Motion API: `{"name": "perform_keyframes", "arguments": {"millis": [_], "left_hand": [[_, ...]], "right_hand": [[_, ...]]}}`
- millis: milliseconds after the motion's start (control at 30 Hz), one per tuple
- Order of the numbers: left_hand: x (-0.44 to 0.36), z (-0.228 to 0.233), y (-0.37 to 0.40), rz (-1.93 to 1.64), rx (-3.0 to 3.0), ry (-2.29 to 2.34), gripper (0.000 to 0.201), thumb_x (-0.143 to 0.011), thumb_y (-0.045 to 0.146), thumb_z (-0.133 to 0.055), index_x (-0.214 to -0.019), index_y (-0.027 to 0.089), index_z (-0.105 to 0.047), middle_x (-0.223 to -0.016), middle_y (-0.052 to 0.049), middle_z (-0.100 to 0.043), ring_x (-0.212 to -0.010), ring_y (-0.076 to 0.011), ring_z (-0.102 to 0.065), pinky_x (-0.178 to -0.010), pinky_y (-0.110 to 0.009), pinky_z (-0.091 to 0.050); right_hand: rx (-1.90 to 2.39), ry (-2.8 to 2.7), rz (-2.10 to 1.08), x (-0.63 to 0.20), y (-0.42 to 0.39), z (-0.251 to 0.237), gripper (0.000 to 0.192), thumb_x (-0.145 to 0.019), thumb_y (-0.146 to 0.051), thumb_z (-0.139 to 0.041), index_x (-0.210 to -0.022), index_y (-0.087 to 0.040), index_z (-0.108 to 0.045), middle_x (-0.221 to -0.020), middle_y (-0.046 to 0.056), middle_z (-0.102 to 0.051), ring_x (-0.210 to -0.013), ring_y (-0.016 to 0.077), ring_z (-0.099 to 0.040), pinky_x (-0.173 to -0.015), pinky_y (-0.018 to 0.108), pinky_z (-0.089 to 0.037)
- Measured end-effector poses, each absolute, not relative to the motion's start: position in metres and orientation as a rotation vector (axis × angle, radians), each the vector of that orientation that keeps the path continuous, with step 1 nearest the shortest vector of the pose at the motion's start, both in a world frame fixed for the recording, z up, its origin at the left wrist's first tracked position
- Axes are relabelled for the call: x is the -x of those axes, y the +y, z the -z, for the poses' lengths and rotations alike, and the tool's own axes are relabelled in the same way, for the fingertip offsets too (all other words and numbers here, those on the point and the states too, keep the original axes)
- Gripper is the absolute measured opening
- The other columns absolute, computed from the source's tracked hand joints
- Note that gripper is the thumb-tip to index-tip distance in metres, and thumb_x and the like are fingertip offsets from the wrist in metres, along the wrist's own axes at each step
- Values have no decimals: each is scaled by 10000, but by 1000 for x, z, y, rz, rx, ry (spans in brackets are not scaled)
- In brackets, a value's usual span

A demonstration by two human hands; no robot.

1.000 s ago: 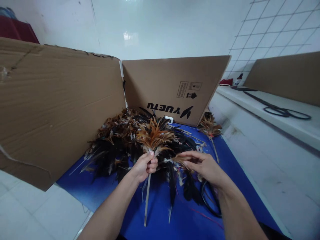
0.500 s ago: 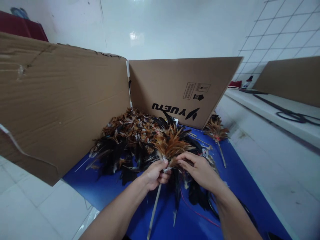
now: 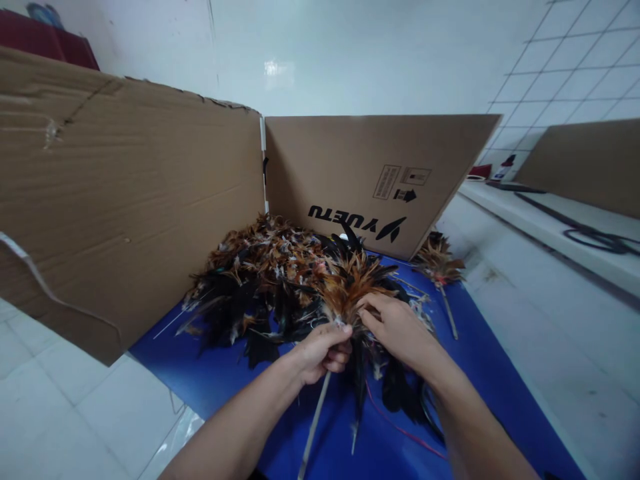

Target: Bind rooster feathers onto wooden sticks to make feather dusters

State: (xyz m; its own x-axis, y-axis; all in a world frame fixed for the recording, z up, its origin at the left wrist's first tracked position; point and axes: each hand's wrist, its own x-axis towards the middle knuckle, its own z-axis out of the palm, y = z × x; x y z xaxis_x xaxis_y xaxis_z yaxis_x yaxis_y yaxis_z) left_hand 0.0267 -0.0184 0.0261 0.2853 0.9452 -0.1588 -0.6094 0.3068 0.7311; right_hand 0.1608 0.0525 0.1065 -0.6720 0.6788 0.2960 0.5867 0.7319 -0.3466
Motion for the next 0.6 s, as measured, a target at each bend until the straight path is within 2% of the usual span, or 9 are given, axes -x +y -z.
{"name": "perform_keyframes", "arguments": {"millis": [200, 433, 600], "left_hand": [[-29, -27, -21, -1144, -669, 681, 458, -645, 353, -716, -675, 198, -287, -540, 94, -256, -409, -4, -176, -395, -163, -50], [-30, -28, -22, -1130, -659, 682, 376, -685, 322, -664, -701, 197, -310, -540, 94, -277, -392, -5, -173, -395, -179, -41], [-28, -31, -21, -1130, -660, 693, 360, -701, 313, -648, -694, 197, -307, -543, 88, -289, -386, -4, -175, -386, -170, -45]], "right_hand": [[1095, -2491, -352, -157, 49, -104, 192, -771, -194, -406, -748, -194, -597, -753, 26, -659, -703, 153, -595, -644, 240, -382], [1140, -2474, -323, -153, 49, -98, 158, -752, -203, -423, -713, -204, -576, -709, 23, -651, -666, 158, -592, -629, 251, -383], [1080, -2330, -399, -164, 49, -101, 159, -786, -283, -460, -842, -200, -584, -785, 26, -660, -657, 151, -598, -635, 264, -430]]}}
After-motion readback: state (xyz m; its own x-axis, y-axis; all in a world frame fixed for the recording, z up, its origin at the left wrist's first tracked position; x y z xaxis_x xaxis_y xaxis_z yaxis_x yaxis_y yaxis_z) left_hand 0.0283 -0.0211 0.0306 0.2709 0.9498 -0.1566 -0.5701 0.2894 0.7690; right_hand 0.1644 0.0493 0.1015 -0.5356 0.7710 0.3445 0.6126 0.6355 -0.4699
